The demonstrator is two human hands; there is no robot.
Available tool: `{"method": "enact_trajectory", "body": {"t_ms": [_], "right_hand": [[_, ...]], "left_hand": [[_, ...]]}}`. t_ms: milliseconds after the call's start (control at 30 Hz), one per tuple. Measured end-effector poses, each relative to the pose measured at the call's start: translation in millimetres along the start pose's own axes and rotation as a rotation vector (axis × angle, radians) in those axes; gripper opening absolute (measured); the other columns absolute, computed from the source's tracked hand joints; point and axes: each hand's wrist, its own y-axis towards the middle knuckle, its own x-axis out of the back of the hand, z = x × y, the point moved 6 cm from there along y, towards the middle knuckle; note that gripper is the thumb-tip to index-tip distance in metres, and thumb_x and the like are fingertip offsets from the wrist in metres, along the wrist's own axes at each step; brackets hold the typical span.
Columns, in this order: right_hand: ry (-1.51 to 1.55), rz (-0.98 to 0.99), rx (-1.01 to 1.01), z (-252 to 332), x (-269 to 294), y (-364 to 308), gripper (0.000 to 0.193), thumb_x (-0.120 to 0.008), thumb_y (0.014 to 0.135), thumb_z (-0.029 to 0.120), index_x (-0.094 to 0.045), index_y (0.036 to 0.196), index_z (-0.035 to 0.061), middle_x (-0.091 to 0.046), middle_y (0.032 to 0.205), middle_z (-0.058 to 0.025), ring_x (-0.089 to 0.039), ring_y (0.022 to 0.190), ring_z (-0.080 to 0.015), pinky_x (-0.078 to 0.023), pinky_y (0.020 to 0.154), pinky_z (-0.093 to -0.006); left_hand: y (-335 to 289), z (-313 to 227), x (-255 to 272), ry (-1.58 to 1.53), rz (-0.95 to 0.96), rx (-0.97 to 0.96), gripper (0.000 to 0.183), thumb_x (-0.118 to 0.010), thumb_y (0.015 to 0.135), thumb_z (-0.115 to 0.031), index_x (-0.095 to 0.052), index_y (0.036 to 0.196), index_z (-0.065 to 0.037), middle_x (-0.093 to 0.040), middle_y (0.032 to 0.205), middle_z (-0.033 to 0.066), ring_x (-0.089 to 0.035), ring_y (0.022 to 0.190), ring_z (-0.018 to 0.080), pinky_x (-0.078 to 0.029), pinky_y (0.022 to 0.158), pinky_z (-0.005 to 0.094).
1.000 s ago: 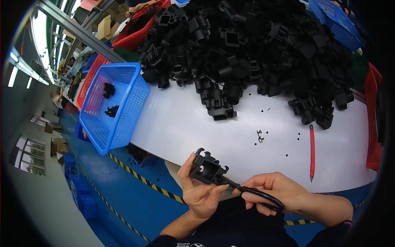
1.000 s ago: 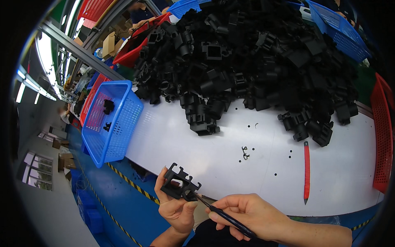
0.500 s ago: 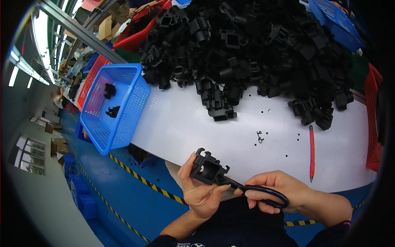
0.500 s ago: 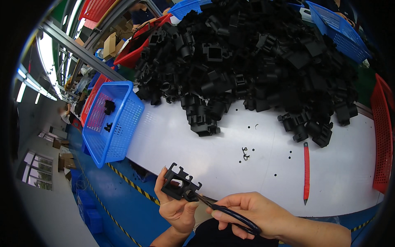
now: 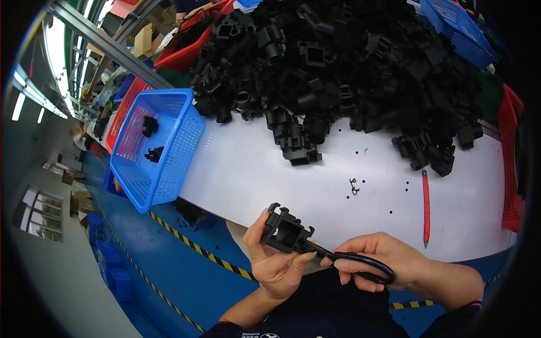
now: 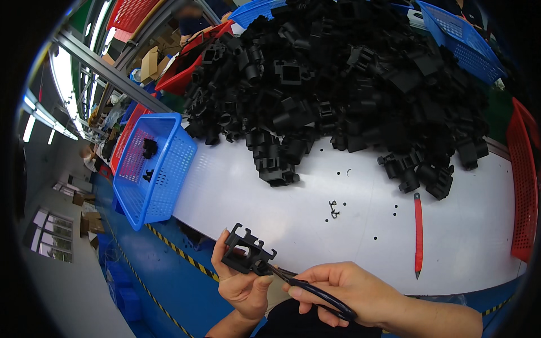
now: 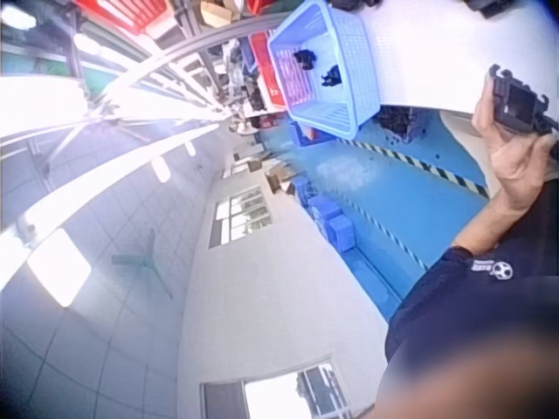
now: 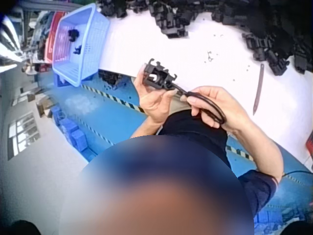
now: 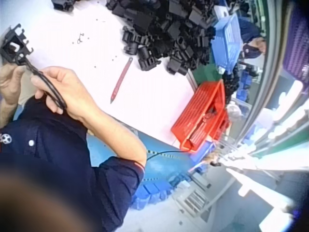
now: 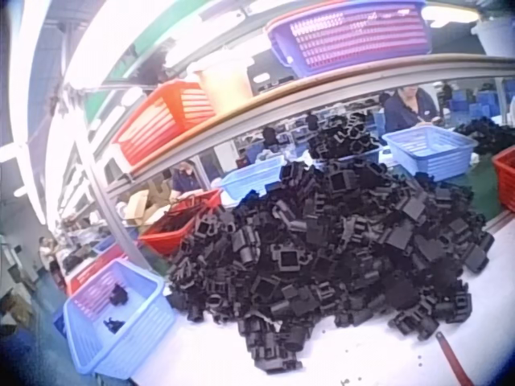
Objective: The person assembles small black components into a plastic housing by hand, using scissors, tweezers, and a probing tool to manipulate the parts from storage bins.
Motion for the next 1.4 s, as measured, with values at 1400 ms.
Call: {"method": "enact_trajectory", "body": {"t_ms": [1400], "right_hand": [[-0.275, -0.093, 0.137, 9, -3, 3, 0.029, -0.061, 0.084, 0.015, -0.056, 0.105, -0.0040, -0.056, 0.063, 0.0020, -0.045, 0.048, -0.0009, -0.033, 0.043, -0.0149]], "left_hand": [[4, 2, -2, -0.187, 0.003, 0.059, 0.014, -0.074, 0.069, -0.013, -0.068, 0.071, 0.000, -0.032, 0.131, 0.0210, -0.044, 0.113, 0.0293, -0.036, 0.094, 0.0378]]}}
